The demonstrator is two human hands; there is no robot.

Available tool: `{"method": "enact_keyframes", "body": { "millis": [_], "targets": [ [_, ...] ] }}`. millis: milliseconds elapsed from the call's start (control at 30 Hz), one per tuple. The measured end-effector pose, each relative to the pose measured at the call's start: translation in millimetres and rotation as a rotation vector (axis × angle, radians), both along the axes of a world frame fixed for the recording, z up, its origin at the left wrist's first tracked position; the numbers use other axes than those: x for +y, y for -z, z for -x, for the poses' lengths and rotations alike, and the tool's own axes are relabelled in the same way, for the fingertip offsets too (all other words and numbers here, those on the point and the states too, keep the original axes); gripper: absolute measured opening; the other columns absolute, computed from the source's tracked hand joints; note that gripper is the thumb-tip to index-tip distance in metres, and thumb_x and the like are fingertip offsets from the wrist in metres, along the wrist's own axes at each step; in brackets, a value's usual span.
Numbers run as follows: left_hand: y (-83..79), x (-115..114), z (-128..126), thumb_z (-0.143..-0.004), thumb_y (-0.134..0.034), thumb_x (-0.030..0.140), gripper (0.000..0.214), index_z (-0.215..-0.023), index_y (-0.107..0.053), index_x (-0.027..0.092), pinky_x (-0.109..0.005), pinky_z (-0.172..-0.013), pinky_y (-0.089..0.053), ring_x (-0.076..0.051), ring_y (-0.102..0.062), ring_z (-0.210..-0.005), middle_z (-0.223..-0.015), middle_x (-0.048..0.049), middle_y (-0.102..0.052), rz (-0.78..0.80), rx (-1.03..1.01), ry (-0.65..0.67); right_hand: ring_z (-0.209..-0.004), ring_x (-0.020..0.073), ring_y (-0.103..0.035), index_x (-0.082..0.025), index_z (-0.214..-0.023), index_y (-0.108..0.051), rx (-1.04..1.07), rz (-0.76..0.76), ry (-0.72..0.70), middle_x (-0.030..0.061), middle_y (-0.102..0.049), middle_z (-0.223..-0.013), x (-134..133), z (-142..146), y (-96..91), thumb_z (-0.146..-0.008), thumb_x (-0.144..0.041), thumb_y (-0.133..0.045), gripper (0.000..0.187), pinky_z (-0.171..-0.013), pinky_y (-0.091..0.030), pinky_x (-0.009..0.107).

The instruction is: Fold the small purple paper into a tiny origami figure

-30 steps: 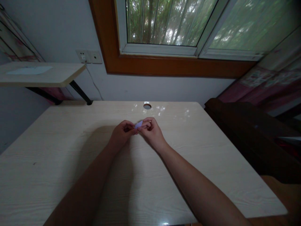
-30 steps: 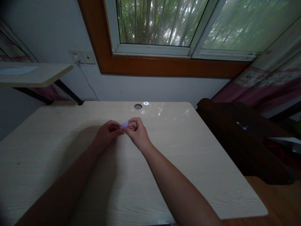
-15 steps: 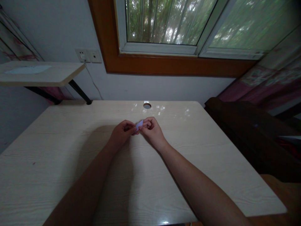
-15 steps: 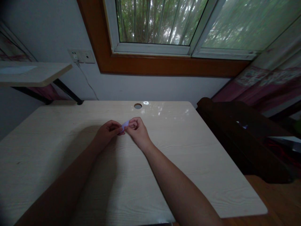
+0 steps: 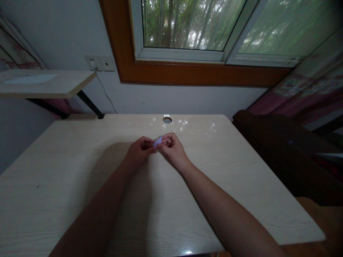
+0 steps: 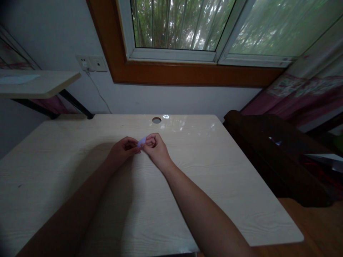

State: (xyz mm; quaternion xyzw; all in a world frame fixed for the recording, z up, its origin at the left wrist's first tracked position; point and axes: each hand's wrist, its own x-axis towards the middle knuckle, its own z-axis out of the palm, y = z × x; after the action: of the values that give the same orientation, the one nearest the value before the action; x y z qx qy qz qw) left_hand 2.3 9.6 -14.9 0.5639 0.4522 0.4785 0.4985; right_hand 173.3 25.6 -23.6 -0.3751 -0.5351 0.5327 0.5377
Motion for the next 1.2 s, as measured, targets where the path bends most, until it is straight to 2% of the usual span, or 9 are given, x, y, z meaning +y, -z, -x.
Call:
{"method": "enact_keyframes", "body": {
  "millis": [333, 633, 833, 967, 1100, 1200],
  "targets": [
    [2.5, 2.6, 0.3, -0.07, -0.079, 0.03, 0.032, -0.093, -0.06, 0.018, -0.027, -0.068, -0.051, -0.015, -0.067, -0.067, -0.071, -0.0005, -0.07, 0.005, -0.002, 0.011, -0.066, 0.0127, -0.06, -0.025, -0.094, -0.051, 0.09, -0.021, 0.02, -0.0051, -0.065, -0.074, -0.7, 0.1, 2.1, -0.071, -0.024, -0.076, 0.033, -0.065, -0.046, 0.027],
    [3.3, 3.7, 4.2, -0.069, -0.079, 0.031, 0.034, -0.095, -0.061, 0.018, -0.027, -0.067, -0.05, -0.015, -0.067, -0.069, -0.07, 0.0009, -0.067, -0.004, 0.007, -0.039, -0.064, 0.0113, -0.058, -0.025, -0.091, -0.052, 0.156, -0.023, 0.065, -0.0069, -0.062, -0.073, 2.2, -2.3, 1.5, -0.071, -0.023, -0.077, 0.032, -0.066, -0.045, 0.026],
    [-1.4, 0.2, 1.9, -0.072, -0.075, 0.029, 0.032, -0.097, -0.06, 0.018, -0.027, -0.07, -0.051, -0.015, -0.067, -0.07, -0.072, 0.0007, -0.067, -0.021, 0.022, -0.027, -0.066, 0.0124, -0.059, -0.025, -0.092, -0.052, 0.135, -0.018, 0.111, -0.0065, -0.063, -0.073, 3.6, -3.2, 1.2, -0.072, -0.024, -0.076, 0.031, -0.067, -0.046, 0.028],
    [-6.8, -3.5, -0.7, -0.076, -0.071, 0.036, 0.026, -0.091, -0.063, 0.017, -0.028, -0.071, -0.051, -0.015, -0.065, -0.073, -0.077, -0.0022, -0.069, -0.014, 0.059, -0.012, -0.066, 0.0123, -0.059, -0.025, -0.092, -0.053, 0.134, -0.023, 0.061, -0.0062, -0.064, -0.073, 2.1, -2.9, 0.0, -0.072, -0.025, -0.076, 0.031, -0.066, -0.046, 0.027],
    [-9.1, -4.8, -1.0, -0.078, -0.068, 0.042, 0.026, -0.081, -0.067, 0.017, -0.026, -0.066, -0.049, -0.015, -0.062, -0.067, -0.073, -0.0027, -0.069, -0.002, 0.2, -0.004, -0.067, 0.0124, -0.06, -0.025, -0.094, -0.053, 0.112, -0.035, 0.004, -0.0049, -0.065, -0.075, -0.5, -1.5, -0.5, -0.073, -0.026, -0.076, 0.031, -0.066, -0.046, 0.027],
    [-9.1, -5.1, -0.7, -0.079, -0.068, 0.042, 0.025, -0.077, -0.067, 0.017, -0.026, -0.066, -0.048, -0.014, -0.061, -0.065, -0.071, -0.0021, -0.069, 0.007, 0.234, -0.013, -0.068, 0.0128, -0.061, -0.026, -0.096, -0.053, 0.102, -0.036, -0.02, -0.0044, -0.066, -0.077, -1.7, -0.3, -0.1, -0.073, -0.027, -0.076, 0.032, -0.067, -0.048, 0.028]
  ]
}}
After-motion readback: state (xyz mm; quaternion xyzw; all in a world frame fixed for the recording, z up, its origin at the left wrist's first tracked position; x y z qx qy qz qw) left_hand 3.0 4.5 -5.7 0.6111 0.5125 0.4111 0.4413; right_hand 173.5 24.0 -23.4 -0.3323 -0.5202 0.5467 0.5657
